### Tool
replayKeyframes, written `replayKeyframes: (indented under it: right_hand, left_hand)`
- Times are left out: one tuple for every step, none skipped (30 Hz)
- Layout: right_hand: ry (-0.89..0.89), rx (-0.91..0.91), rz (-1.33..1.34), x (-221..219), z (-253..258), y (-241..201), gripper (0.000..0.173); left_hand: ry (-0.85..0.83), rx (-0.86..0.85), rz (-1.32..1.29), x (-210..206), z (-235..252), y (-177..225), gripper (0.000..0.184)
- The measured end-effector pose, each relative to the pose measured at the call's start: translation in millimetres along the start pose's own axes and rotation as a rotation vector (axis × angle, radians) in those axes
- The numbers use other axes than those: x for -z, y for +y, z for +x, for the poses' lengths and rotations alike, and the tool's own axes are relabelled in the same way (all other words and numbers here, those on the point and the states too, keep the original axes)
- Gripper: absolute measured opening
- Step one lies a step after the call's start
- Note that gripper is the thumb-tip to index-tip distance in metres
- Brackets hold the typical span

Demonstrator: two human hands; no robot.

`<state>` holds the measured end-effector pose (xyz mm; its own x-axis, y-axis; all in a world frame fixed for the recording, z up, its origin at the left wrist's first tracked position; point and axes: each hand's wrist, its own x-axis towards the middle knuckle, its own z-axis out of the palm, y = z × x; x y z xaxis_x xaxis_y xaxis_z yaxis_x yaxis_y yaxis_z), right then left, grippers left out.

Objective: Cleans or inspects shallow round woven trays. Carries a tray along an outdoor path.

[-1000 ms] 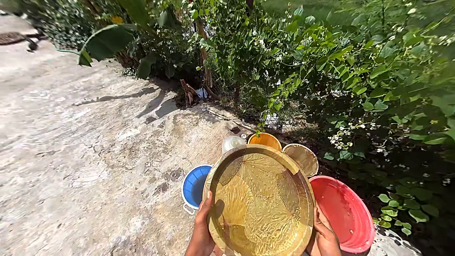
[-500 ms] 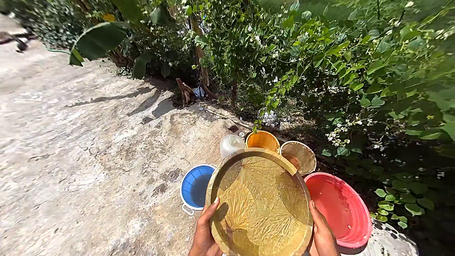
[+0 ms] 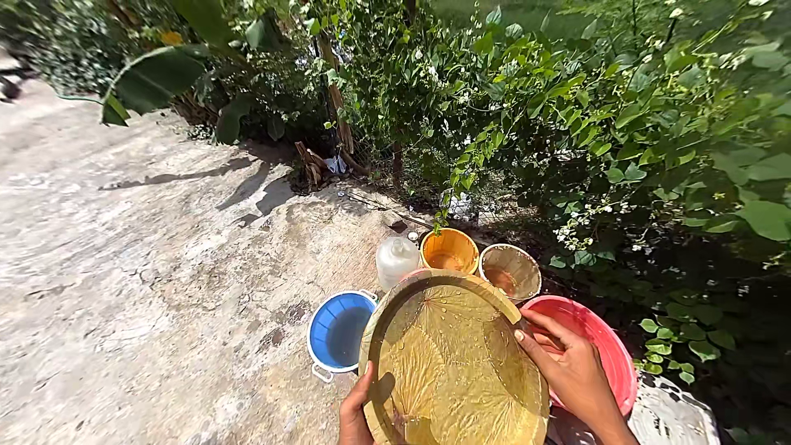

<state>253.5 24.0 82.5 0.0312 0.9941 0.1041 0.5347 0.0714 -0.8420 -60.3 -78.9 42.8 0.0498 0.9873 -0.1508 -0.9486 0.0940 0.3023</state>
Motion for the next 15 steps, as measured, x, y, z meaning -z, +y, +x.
replayKeyframes:
  right_hand:
    - [0.014, 0.03, -0.074, 2.6, 2.4, -2.3, 0.043]
    - [0.025, 0.064, -0.132, 4.8, 3.6, -4.5, 0.04]
    - [0.038, 0.099, -0.18, 6.5, 3.9, -7.0, 0.038]
    - [0.045, 0.124, -0.22, 7.9, 3.8, -9.2, 0.036]
    - [0.046, 0.132, -0.235, 9.1, 3.5, -11.2, 0.032]
    - [0.033, 0.124, -0.217, 10.6, 2.9, -13.5, 0.026]
    - [0.025, 0.119, -0.185, 11.1, 2.7, -14.8, 0.019]
    - [0.021, 0.118, -0.166, 11.0, 3.1, -15.3, 0.018]
    - [0.03, 0.12, -0.178, 10.6, 3.2, -15.9, 0.023]
    - [0.051, 0.132, -0.21, 10.4, 3.2, -17.2, 0.031]
    - [0.066, 0.152, -0.245, 11.0, 3.4, -19.0, 0.039]
    - [0.08, 0.17, -0.28, 11.6, 3.5, -21.2, 0.044]
    - [0.095, 0.183, -0.313, 11.9, 3.2, -23.4, 0.046]
    - [0.104, 0.186, -0.337, 12.3, 2.7, -25.7, 0.047]
    - [0.107, 0.175, -0.351, 13.3, 2.7, -27.6, 0.049]
  left_hand:
    - [0.012, -0.014, 0.004, 0.2, 0.2, -3.4, 0.039]
    - [0.023, -0.031, 0.007, 0.2, 0.5, -6.5, 0.04]
    - [0.027, -0.049, 0.005, 0.0, 0.7, -8.8, 0.041]
    - [0.038, -0.064, 0.005, -0.7, 0.8, -10.6, 0.041]
    - [0.045, -0.074, 0.012, -1.0, 0.5, -11.9, 0.042]
    - [0.044, -0.079, 0.024, -0.4, -0.2, -13.0, 0.043]
    - [0.033, -0.08, 0.04, 1.2, -0.8, -13.6, 0.044]
    - [0.016, -0.081, 0.058, 2.8, -1.4, -13.7, 0.044]
    - [0.005, -0.083, 0.067, 3.3, -2.1, -13.6, 0.045]
    - [-0.007, -0.085, 0.065, 3.4, -2.6, -13.4, 0.045]
    - [-0.021, -0.086, 0.061, 3.9, -2.6, -13.1, 0.046]
    - [-0.026, -0.089, 0.06, 3.6, -2.3, -12.8, 0.046]
    - [-0.017, -0.093, 0.065, 1.8, -2.3, -12.7, 0.046]
    - [-0.008, -0.092, 0.059, -0.5, -2.3, -12.7, 0.045]
    - [-0.01, -0.088, 0.043, -3.3, -2.2, -12.7, 0.046]
